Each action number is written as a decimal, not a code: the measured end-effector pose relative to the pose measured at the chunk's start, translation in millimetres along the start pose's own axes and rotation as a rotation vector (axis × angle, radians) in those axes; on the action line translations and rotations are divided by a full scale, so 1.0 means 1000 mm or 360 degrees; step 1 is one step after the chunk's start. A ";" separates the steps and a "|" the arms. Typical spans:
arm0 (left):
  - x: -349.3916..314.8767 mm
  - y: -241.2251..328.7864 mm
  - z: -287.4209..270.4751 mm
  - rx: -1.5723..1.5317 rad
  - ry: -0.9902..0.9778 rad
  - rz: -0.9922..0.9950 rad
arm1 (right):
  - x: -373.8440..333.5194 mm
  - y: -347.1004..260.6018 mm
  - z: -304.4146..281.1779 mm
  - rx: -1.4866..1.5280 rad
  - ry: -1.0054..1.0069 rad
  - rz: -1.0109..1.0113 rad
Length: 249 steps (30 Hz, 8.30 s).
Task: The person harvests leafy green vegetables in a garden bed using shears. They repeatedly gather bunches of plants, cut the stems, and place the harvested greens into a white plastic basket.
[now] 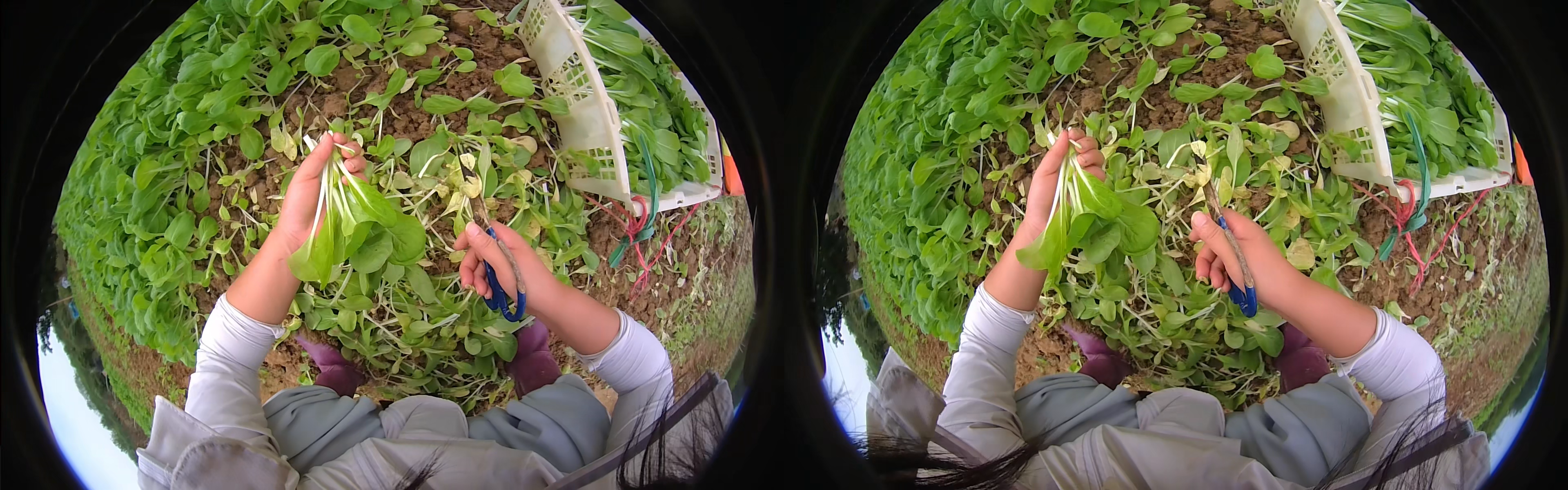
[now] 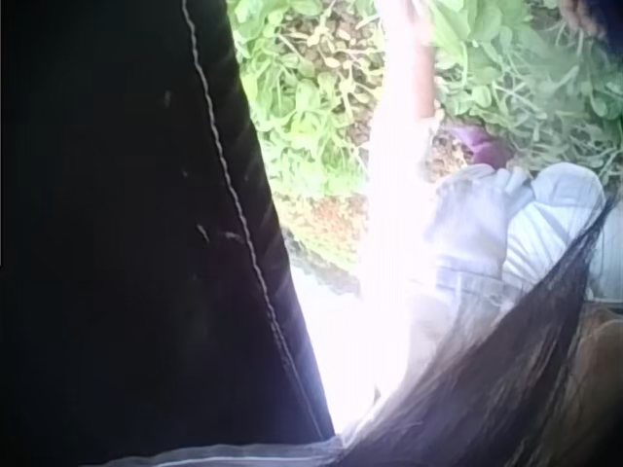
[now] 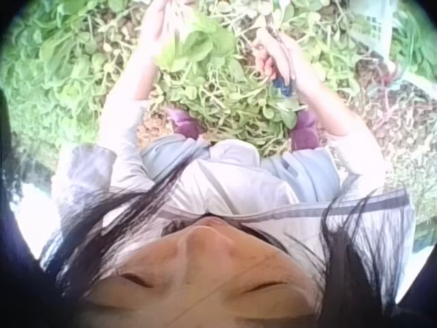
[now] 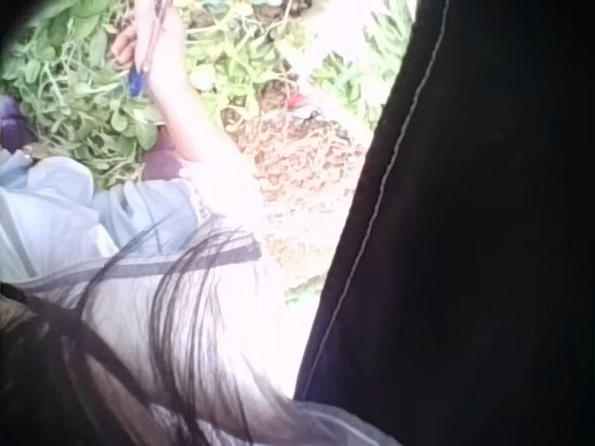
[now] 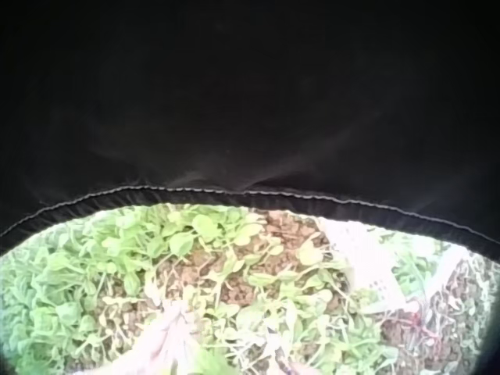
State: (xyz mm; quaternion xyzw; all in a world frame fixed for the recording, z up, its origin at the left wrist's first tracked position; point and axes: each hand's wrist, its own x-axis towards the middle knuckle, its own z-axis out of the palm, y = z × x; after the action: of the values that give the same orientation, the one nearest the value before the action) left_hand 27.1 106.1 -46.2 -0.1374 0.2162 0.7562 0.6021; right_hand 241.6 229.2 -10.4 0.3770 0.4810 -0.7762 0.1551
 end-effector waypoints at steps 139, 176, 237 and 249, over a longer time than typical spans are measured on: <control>0.013 -0.001 0.021 0.0988 0.0364 0.0078 | 0.039 -0.032 -0.017 -0.0240 0.0498 -0.0591; -0.033 0.040 0.036 0.2122 0.0514 -0.0401 | -0.003 -0.013 0.008 -0.0968 -0.0266 -0.0246; 0.005 0.088 0.031 0.4374 0.0465 -0.0322 | -0.007 0.008 -0.003 -0.0559 -0.0282 0.0189; -0.038 0.006 0.031 0.2115 0.0277 -0.0837 | 0.000 -0.001 0.016 -0.0766 -0.0405 0.0026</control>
State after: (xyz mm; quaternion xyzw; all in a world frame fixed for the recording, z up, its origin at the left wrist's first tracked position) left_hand 32.2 88.4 -0.8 0.1506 0.6377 0.2812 0.7011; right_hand 233.7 215.8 -5.6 0.2327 0.6251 -0.6795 0.3057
